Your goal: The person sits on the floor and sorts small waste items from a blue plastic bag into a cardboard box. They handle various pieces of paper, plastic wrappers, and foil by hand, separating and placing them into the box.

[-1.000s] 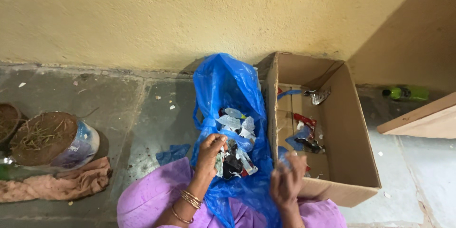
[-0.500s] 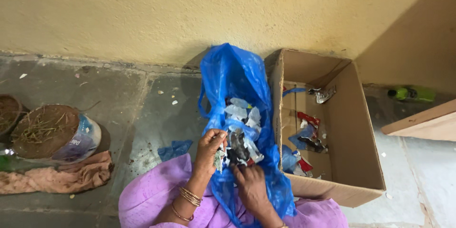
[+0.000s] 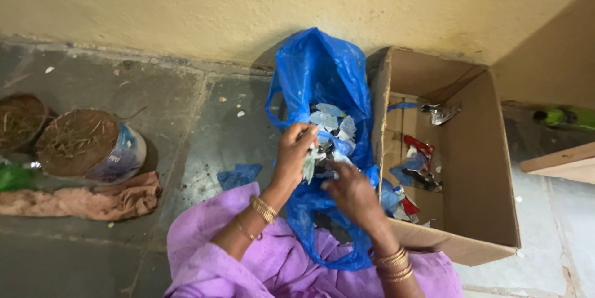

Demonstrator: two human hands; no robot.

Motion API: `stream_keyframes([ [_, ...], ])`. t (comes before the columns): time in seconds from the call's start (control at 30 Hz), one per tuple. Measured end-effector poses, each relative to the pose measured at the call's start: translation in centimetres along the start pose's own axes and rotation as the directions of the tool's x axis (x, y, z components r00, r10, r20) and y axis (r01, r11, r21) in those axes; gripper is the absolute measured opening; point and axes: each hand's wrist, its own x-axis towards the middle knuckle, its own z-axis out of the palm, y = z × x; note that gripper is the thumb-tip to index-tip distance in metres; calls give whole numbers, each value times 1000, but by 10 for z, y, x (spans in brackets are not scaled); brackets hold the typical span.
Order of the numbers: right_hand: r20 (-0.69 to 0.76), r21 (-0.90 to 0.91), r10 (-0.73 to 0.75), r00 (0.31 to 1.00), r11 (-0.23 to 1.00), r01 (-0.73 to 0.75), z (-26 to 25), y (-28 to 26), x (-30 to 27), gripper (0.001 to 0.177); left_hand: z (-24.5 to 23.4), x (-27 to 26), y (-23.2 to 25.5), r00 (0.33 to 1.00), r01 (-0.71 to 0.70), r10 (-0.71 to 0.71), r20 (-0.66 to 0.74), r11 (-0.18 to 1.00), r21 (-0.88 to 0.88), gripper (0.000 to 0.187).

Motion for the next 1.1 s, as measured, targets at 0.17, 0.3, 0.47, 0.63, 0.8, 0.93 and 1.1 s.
stream_keyframes([
  [0.17, 152, 637, 231, 961, 720, -274, -14, 9, 34, 57, 15, 13, -4, 993, -102, 100, 55, 994, 43, 9],
  [0.3, 216, 812, 86, 973, 538, -228, 3, 24, 38, 66, 13, 12, -21, 995, -102, 100, 31, 993, 64, 9],
  [0.47, 134, 882, 155, 979, 432, -189, 25, 40, 27, 57, 8, 7, -34, 993, -113, 102, 60, 970, 217, 10],
  [0.63, 128, 876, 303, 944, 413, -251, 38, 64, 17, 34, 8, 1, -38, 978, -199, 168, 127, 931, 306, 10],
  [0.8, 121, 923, 230, 966, 331, -195, 34, 59, 14, 35, 9, -4, -39, 994, -72, 50, 102, 970, 232, 10],
  [0.93, 146, 923, 159, 976, 334, -192, 12, 32, 12, 46, 7, -4, -38, 988, -155, 142, 64, 937, 314, 10],
  [1.1, 119, 877, 136, 984, 451, -168, 13, 31, 5, 47, 8, -8, -38, 977, -214, 204, 66, 894, 393, 9],
])
